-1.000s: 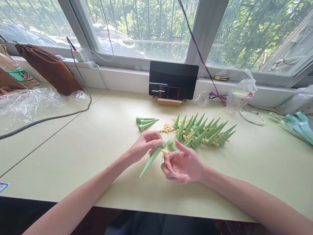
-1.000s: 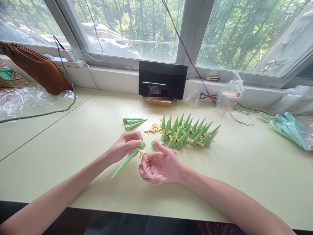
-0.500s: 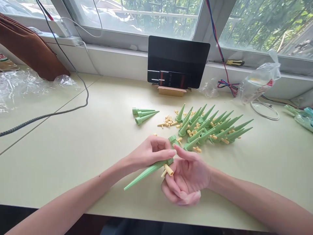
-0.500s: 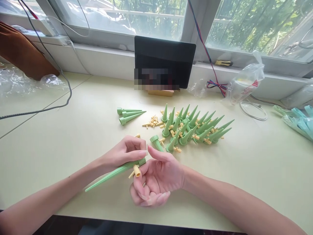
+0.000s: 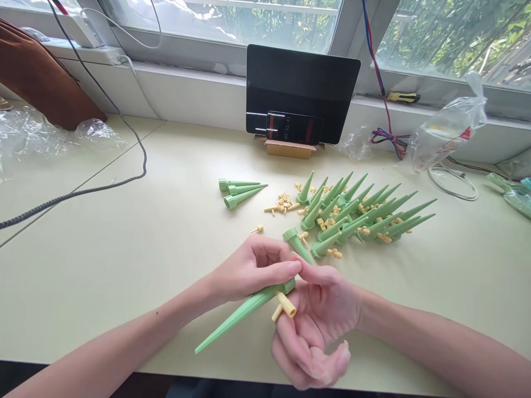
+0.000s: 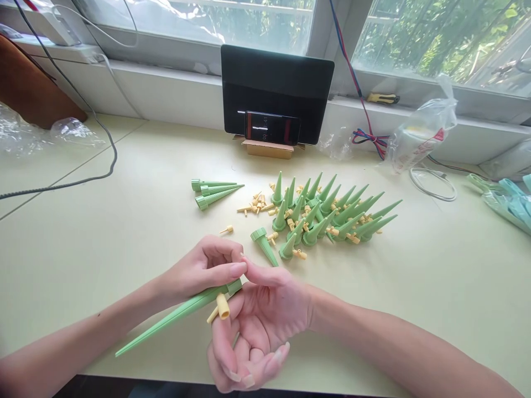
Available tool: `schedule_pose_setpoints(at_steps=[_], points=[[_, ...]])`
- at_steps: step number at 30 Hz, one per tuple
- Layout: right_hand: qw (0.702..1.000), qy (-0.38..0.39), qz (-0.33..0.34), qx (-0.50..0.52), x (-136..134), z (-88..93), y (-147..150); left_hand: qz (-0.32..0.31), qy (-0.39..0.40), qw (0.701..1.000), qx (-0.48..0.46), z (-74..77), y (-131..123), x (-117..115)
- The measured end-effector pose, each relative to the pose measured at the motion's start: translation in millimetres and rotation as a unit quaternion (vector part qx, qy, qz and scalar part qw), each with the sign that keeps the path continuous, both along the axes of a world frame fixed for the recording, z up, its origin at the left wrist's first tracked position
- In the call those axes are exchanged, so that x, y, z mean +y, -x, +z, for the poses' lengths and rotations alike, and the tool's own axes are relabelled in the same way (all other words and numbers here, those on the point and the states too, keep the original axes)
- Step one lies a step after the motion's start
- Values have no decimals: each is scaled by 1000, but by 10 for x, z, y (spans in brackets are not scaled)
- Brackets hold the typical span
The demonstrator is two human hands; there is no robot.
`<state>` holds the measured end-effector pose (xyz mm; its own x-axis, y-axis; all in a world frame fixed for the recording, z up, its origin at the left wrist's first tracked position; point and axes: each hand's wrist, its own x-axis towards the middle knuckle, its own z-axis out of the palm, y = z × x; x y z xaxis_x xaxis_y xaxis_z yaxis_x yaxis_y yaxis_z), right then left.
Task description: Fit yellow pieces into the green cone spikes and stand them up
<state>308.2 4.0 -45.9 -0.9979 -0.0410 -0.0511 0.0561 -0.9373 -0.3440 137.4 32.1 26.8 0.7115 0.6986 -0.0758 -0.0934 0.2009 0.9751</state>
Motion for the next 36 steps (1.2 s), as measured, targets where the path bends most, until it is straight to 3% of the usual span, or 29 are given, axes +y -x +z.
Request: schedule_pose_setpoints(at_steps=[9, 21, 30, 34, 36], points=[[999, -2, 36, -17, 13, 88, -9, 3, -2, 1000, 17, -12, 1, -12], [999, -4, 17, 44, 5, 61, -4, 3, -5, 1000, 0, -36, 8, -9], [998, -31, -51, -23, 35, 78, -15, 16, -23, 999, 17, -81, 32, 41], [992, -89, -79, -33, 80, 214, -54, 80, -67, 992, 69, -87, 91, 133], [979, -144, -139, -40, 81, 302, -49, 125, -70, 987, 80, -83, 126, 187]])
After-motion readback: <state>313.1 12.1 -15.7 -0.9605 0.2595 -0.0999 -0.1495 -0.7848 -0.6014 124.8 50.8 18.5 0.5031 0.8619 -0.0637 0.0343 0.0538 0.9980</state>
